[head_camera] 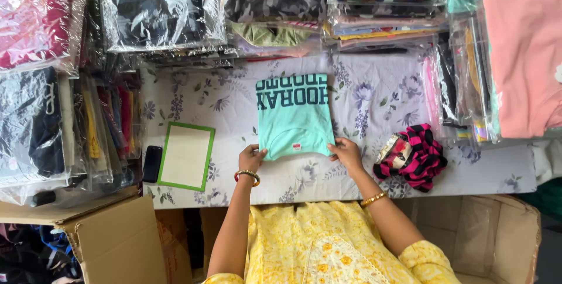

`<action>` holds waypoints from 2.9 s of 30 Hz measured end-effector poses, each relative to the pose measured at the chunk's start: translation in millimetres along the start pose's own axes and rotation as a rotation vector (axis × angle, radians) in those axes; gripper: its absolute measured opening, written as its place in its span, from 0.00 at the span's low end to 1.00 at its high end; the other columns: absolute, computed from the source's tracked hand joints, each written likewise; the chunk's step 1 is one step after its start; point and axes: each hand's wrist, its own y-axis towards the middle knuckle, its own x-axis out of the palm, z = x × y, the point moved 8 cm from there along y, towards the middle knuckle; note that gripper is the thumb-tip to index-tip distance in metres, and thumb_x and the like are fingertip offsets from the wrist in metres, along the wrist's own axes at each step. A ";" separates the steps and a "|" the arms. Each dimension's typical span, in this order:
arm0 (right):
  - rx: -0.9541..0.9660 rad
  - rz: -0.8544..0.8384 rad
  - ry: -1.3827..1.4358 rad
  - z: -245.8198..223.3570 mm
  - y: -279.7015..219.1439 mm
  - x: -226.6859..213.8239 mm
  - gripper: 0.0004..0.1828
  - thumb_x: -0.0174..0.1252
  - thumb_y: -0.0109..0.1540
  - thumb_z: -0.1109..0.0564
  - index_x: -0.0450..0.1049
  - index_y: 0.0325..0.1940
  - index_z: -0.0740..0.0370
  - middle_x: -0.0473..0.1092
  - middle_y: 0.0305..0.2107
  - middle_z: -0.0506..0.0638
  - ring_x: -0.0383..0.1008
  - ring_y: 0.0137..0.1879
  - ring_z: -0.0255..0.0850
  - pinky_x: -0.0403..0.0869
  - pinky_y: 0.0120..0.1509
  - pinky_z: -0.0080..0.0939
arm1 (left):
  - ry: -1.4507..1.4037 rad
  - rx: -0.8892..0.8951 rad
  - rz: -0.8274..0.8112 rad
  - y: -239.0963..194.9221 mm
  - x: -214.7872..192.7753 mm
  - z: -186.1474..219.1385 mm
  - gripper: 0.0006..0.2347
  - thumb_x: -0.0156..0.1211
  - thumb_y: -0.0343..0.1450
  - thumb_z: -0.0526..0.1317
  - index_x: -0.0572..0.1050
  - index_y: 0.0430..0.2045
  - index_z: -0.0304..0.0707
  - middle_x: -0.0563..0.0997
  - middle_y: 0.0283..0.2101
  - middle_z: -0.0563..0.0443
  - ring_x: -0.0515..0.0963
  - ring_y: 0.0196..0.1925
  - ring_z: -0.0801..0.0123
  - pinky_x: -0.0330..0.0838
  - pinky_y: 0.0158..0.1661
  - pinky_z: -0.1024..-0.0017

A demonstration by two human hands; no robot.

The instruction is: The person folds shirts on a table, smoothing and aligning each one by hand, then wraps the folded shirts in clear plastic bags and stacks the wrapped shirts with piles of similarly packed clothing around the table.

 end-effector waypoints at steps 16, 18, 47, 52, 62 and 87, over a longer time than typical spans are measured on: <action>-0.422 -0.032 0.041 -52.1 -23.3 3.6 0.13 0.72 0.57 0.53 0.76 0.33 0.63 0.66 0.23 0.39 0.59 0.27 0.27 0.59 0.30 0.30 | 0.146 0.431 0.180 -50.3 -5.2 72.7 0.13 0.72 0.63 0.41 0.71 0.22 0.33 0.76 0.25 0.51 0.72 0.26 0.70 0.69 0.30 0.68; -0.322 -0.082 0.171 -53.0 -23.4 7.3 0.10 0.71 0.57 0.54 0.77 0.34 0.60 0.69 0.24 0.41 0.61 0.26 0.28 0.61 0.30 0.30 | -0.038 0.427 0.065 -49.3 0.2 78.7 0.12 0.68 0.68 0.40 0.69 0.24 0.34 0.74 0.25 0.56 0.70 0.26 0.78 0.67 0.29 0.74; -0.283 -0.137 0.192 -35.0 -1.7 -12.4 0.18 0.66 0.63 0.48 0.78 0.33 0.67 0.75 0.25 0.48 0.70 0.28 0.32 0.65 0.30 0.30 | -0.169 0.273 -0.175 -38.1 1.0 77.1 0.08 0.66 0.71 0.37 0.72 0.27 0.35 0.75 0.23 0.61 0.67 0.23 0.83 0.63 0.26 0.79; -0.387 -0.032 0.306 -129.4 -73.3 -29.1 0.14 0.66 0.61 0.50 0.79 0.40 0.64 0.76 0.27 0.45 0.72 0.28 0.31 0.71 0.33 0.30 | -0.378 0.400 -0.130 -113.6 -31.0 204.7 0.07 0.66 0.69 0.34 0.72 0.34 0.37 0.76 0.24 0.61 0.67 0.24 0.85 0.60 0.26 0.82; -0.404 -0.137 0.548 -208.6 -72.6 -28.5 0.12 0.59 0.68 0.51 0.78 0.40 0.64 0.75 0.28 0.47 0.73 0.30 0.34 0.69 0.33 0.31 | -0.489 0.504 -0.032 -86.5 -34.3 266.7 0.06 0.67 0.71 0.32 0.75 0.36 0.35 0.74 0.27 0.61 0.68 0.27 0.85 0.61 0.30 0.83; -0.343 -0.035 -0.038 21.7 23.0 -16.9 0.17 0.64 0.66 0.50 0.78 0.35 0.69 0.71 0.23 0.45 0.71 0.29 0.30 0.70 0.35 0.31 | 0.180 0.305 0.186 -48.4 -8.5 62.7 0.14 0.67 0.65 0.36 0.76 0.44 0.41 0.80 0.22 0.49 0.78 0.24 0.66 0.72 0.31 0.68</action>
